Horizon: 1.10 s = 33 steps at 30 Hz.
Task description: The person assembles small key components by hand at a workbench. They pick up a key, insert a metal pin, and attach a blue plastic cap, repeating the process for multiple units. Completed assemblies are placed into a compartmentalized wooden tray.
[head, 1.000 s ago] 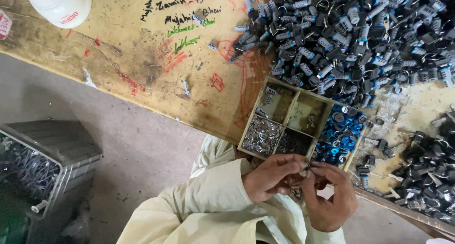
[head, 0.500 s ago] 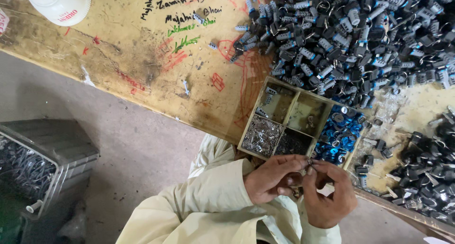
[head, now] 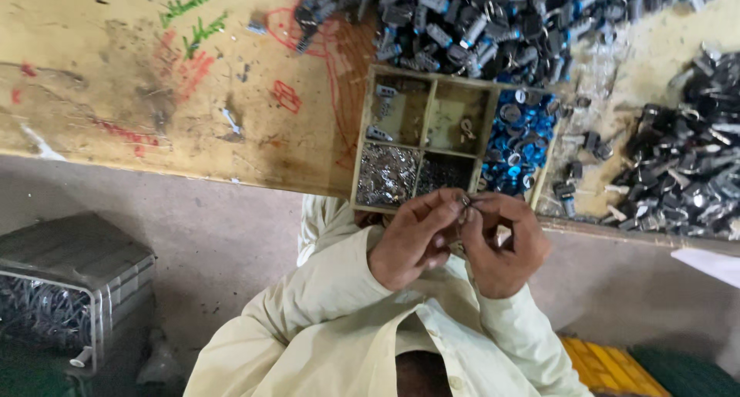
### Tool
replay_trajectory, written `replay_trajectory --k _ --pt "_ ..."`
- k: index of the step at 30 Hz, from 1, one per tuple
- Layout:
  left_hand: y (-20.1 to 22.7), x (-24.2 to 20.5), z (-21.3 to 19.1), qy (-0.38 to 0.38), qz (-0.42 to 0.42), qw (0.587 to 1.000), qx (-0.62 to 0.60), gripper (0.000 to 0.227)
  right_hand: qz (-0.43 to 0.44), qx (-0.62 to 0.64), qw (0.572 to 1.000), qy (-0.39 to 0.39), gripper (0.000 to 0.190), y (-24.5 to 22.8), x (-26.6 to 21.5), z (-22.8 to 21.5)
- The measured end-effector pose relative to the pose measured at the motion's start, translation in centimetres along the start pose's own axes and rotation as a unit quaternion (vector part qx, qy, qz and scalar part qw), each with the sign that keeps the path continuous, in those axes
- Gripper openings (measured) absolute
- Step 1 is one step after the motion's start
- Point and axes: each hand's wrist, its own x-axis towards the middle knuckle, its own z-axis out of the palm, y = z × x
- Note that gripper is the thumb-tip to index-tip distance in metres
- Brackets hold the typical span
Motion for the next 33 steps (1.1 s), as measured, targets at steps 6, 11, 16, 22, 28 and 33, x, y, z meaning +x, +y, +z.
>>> replay_trajectory --k 6,11,16,22,28,33 --pt "0.7 0.2 0.4 0.025 0.003 1.000 0.018 0.018 -0.035 0.004 0.999 0.017 0.020 1.1 0.2 0.8" --pt "0.6 -0.2 0.3 0.022 0.019 0.999 0.029 0.019 -0.049 0.006 0.999 0.012 0.022 0.9 -0.1 0.8" --pt "0.6 0.1 -0.2 0.025 -0.002 1.000 -0.011 0.018 -0.049 0.007 0.999 0.016 0.021 1.2 0.2 1.2" --pt "0.7 0.2 -0.8 0.033 0.023 0.999 -0.024 0.019 -0.079 -0.035 0.996 -0.006 0.023 1.2 0.3 1.2" --pt "4.2 -1.7 -1.9 0.010 0.127 0.966 0.224 0.017 -0.069 -0.028 0.981 -0.178 0.028 -0.5 3.8 0.0" --pt "7.7 -4.0 -3.0 0.067 0.170 0.891 0.415 0.017 -0.267 -0.048 0.907 -0.322 0.024 -1.4 7.8 0.4"
